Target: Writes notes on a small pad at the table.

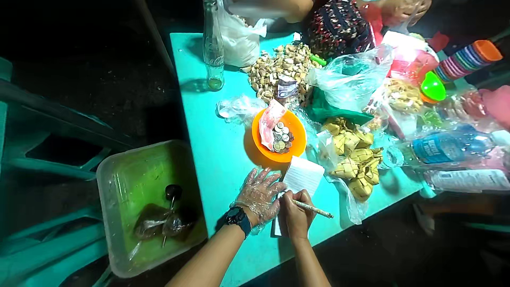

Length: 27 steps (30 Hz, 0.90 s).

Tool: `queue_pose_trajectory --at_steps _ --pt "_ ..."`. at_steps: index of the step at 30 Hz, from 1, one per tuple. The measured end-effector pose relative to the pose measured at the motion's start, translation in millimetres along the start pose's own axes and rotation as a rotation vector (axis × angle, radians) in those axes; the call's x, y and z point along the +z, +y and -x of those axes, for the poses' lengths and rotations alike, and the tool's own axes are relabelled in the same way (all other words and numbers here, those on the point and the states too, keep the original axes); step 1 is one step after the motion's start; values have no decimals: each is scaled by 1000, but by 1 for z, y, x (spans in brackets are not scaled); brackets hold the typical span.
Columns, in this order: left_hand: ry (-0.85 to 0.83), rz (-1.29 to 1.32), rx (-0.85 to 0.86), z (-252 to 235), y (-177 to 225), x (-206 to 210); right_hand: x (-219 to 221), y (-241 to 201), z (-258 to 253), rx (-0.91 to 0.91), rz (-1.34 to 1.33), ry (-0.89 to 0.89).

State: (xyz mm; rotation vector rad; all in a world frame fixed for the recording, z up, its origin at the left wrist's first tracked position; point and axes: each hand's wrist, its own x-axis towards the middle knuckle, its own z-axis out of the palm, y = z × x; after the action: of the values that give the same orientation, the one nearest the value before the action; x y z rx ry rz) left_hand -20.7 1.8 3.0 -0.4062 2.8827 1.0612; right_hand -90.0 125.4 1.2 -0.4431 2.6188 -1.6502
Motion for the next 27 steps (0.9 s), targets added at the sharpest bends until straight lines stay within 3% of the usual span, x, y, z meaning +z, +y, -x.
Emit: queue_pose_trajectory --at_steps 13,17,27 --pt "70 -23 33 0 0 1 1 1 -3 -20 -48 39" --pt "67 -33 33 0 0 1 -1 2 -8 1 -179 78" --pt "103 -43 54 0 -1 1 -3 0 -6 -16 31 41"
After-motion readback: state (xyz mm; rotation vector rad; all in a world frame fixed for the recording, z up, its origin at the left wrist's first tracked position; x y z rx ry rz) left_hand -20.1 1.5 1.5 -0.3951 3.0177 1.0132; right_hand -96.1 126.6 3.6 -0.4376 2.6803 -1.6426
